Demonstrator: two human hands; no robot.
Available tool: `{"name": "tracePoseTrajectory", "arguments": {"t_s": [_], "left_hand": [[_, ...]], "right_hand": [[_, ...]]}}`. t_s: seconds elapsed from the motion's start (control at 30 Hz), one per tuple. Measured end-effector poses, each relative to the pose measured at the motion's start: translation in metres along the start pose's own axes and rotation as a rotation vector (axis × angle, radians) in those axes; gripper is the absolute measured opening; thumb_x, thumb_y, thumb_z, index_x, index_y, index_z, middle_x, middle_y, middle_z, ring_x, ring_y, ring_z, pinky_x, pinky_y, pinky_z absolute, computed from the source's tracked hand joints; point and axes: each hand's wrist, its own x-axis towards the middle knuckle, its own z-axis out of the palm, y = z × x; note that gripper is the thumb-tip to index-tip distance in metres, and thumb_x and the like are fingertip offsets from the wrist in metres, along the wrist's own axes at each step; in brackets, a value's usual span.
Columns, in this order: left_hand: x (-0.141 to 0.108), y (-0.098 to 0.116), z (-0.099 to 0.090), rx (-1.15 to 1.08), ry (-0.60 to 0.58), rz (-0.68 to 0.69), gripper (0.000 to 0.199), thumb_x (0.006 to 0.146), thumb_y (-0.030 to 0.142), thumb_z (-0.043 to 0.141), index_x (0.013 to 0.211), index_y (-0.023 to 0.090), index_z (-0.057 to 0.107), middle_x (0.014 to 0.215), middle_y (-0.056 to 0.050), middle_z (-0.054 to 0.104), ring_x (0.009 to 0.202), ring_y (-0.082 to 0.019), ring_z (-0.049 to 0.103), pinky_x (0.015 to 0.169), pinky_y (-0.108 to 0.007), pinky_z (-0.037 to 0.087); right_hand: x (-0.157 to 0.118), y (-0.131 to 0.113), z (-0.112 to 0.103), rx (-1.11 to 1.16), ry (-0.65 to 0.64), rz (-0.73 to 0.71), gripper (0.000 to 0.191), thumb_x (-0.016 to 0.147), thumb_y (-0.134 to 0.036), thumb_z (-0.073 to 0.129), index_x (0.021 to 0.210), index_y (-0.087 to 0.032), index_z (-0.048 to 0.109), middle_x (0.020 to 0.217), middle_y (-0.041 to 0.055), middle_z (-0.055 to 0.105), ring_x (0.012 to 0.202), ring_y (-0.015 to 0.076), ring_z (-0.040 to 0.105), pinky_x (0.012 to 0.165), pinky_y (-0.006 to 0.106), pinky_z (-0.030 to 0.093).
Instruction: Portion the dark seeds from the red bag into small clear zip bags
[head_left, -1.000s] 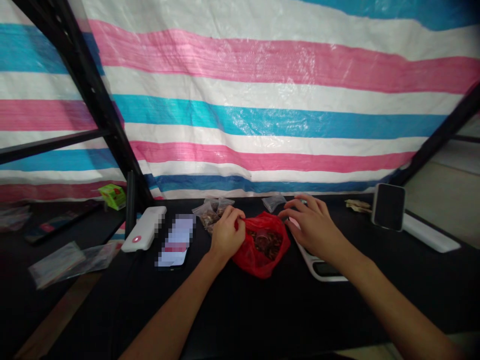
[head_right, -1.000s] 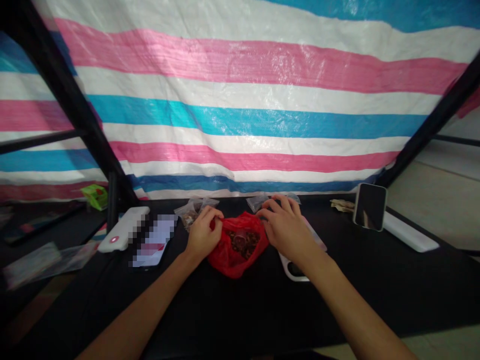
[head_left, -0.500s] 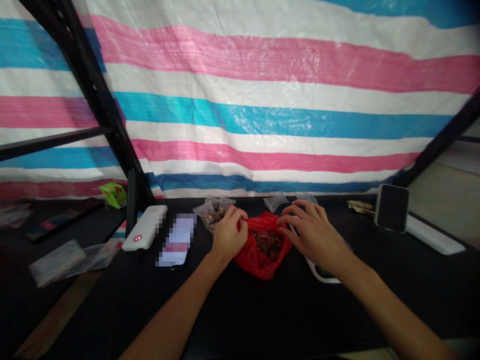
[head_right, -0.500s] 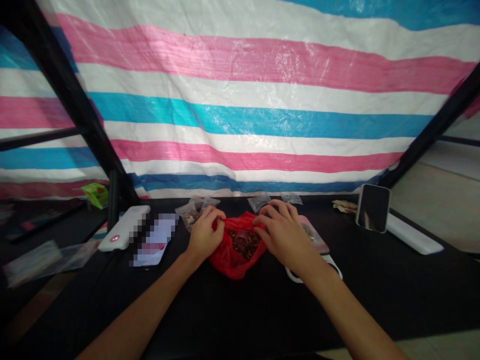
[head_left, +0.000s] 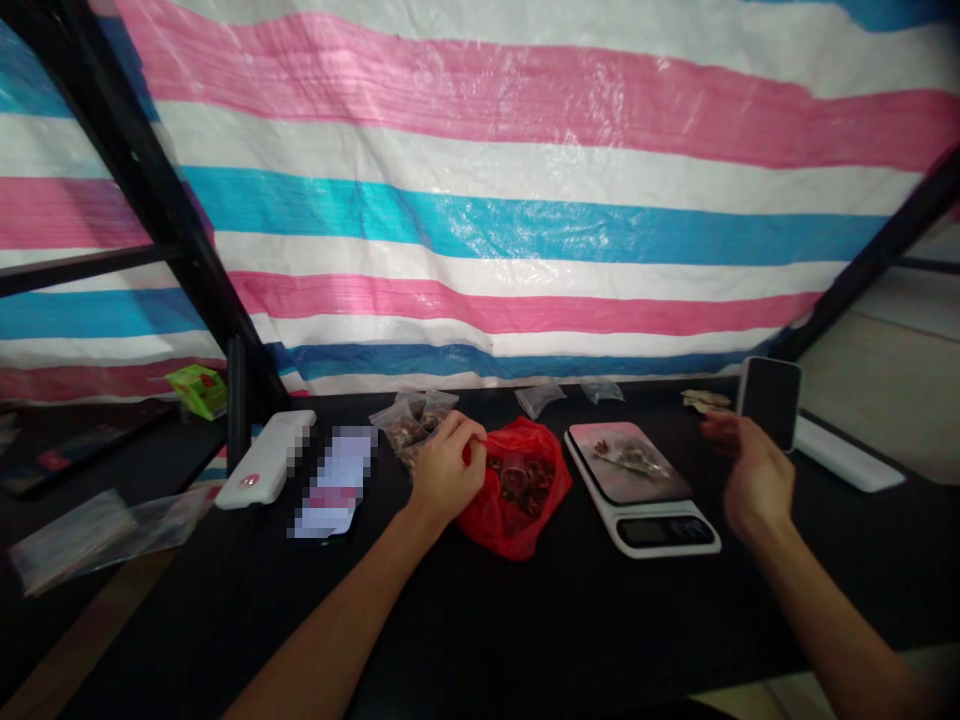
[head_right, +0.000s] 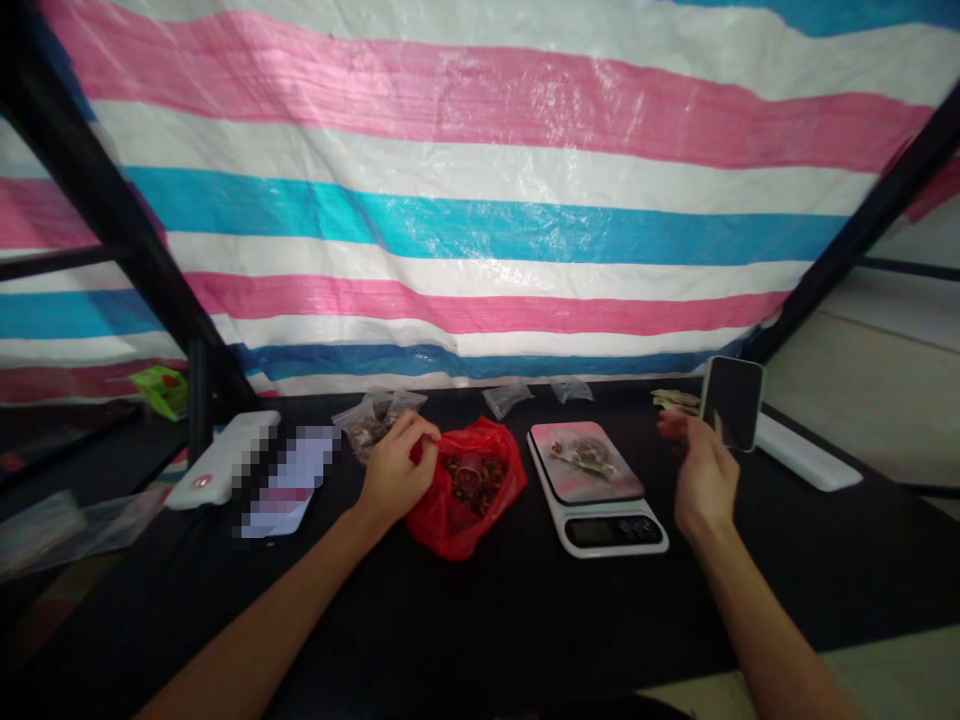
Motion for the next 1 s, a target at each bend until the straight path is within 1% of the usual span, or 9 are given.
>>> {"name": "tracePoseTrajectory", "arguments": {"t_s": [0.07, 0.13, 0.27, 0.47, 0.6, 0.67, 0.8, 0.9, 1.0], "left_hand": [[-0.001, 0.0, 0.001, -0.013, -0.01, 0.021, 0.019, 0.091, 0.009, 0.051, 0.085, 0.024, 0.061, 0.092, -0.001, 0.063, 0.086, -0.016, 0.066, 0.082, -0.028, 0.049], [-0.001, 0.0, 0.001, -0.024, -0.02, 0.04, 0.019, 0.092, 0.009, 0.051, 0.085, 0.023, 0.061, 0.092, -0.001, 0.063, 0.087, -0.016, 0.066, 0.082, -0.028, 0.049], [-0.001, 0.0, 0.002, -0.06, -0.059, 0.078, 0.02, 0.091, 0.007, 0.049, 0.085, 0.023, 0.06, 0.091, -0.001, 0.062, 0.086, -0.016, 0.064, 0.083, -0.029, 0.049], [-0.001, 0.002, 0.003, -0.118, -0.086, 0.102, 0.022, 0.09, 0.004, 0.048, 0.086, 0.022, 0.06, 0.09, -0.001, 0.061, 0.085, -0.015, 0.062, 0.081, -0.028, 0.048], [-0.001, 0.003, 0.004, -0.121, -0.082, 0.107, 0.023, 0.091, 0.003, 0.048, 0.085, 0.022, 0.059, 0.088, -0.001, 0.06, 0.084, -0.015, 0.061, 0.08, -0.028, 0.047], [-0.001, 0.002, 0.004, -0.12, -0.081, 0.108, 0.023, 0.09, 0.002, 0.048, 0.085, 0.021, 0.059, 0.088, -0.001, 0.06, 0.083, -0.015, 0.061, 0.079, -0.028, 0.047], [-0.001, 0.0, 0.006, -0.133, -0.092, 0.109, 0.023, 0.089, 0.001, 0.049, 0.086, 0.021, 0.06, 0.089, -0.001, 0.06, 0.084, -0.015, 0.062, 0.078, -0.028, 0.047], [-0.003, 0.0, 0.006, -0.14, -0.096, 0.108, 0.022, 0.089, 0.001, 0.05, 0.087, 0.021, 0.06, 0.091, -0.001, 0.06, 0.084, -0.015, 0.062, 0.079, -0.028, 0.048], [-0.003, 0.001, 0.006, -0.148, -0.099, 0.111, 0.022, 0.089, 0.002, 0.05, 0.087, 0.021, 0.06, 0.092, -0.002, 0.061, 0.085, -0.015, 0.063, 0.08, -0.028, 0.049]], "right_hand": [[0.0, 0.021, -0.009, 0.023, 0.048, 0.061, 0.04, 0.091, -0.053, 0.044, 0.087, -0.023, 0.069, 0.085, 0.0079, 0.069, 0.078, 0.0268, 0.065, 0.069, 0.042, 0.049], [-0.003, 0.03, -0.014, 0.034, 0.038, 0.075, 0.037, 0.089, -0.052, 0.048, 0.086, -0.022, 0.069, 0.082, 0.0067, 0.068, 0.075, 0.0247, 0.063, 0.068, 0.04, 0.048], [-0.01, 0.025, -0.016, 0.039, -0.095, 0.027, 0.036, 0.088, -0.053, 0.058, 0.095, -0.021, 0.074, 0.096, 0.0069, 0.072, 0.093, 0.0263, 0.066, 0.087, 0.042, 0.049], [-0.025, -0.003, -0.012, -0.151, -0.434, -0.181, 0.04, 0.095, -0.056, 0.056, 0.119, -0.028, 0.07, 0.125, 0.0074, 0.072, 0.125, 0.032, 0.06, 0.112, 0.051, 0.038], [-0.033, -0.023, 0.003, -0.371, -0.612, -0.389, 0.065, 0.088, -0.05, 0.07, 0.148, -0.033, 0.051, 0.138, 0.0088, 0.066, 0.134, 0.0339, 0.053, 0.117, 0.058, 0.031], [-0.034, -0.029, 0.012, -0.439, -0.664, -0.43, 0.067, 0.085, -0.046, 0.075, 0.147, -0.034, 0.054, 0.137, 0.0094, 0.067, 0.135, 0.0354, 0.052, 0.116, 0.059, 0.033], [-0.032, -0.042, 0.027, -0.393, -0.744, -0.44, 0.038, 0.084, -0.035, 0.072, 0.122, -0.028, 0.074, 0.122, 0.0097, 0.071, 0.121, 0.0329, 0.063, 0.106, 0.051, 0.047], [-0.041, -0.063, 0.037, -0.277, -0.88, -0.454, 0.038, 0.09, -0.024, 0.063, 0.128, -0.029, 0.07, 0.116, 0.0064, 0.073, 0.106, 0.0257, 0.069, 0.095, 0.041, 0.054], [-0.057, -0.089, 0.05, -0.266, -0.967, -0.562, 0.034, 0.094, -0.021, 0.061, 0.126, -0.029, 0.07, 0.118, 0.005, 0.075, 0.107, 0.0246, 0.07, 0.096, 0.039, 0.053]]}}
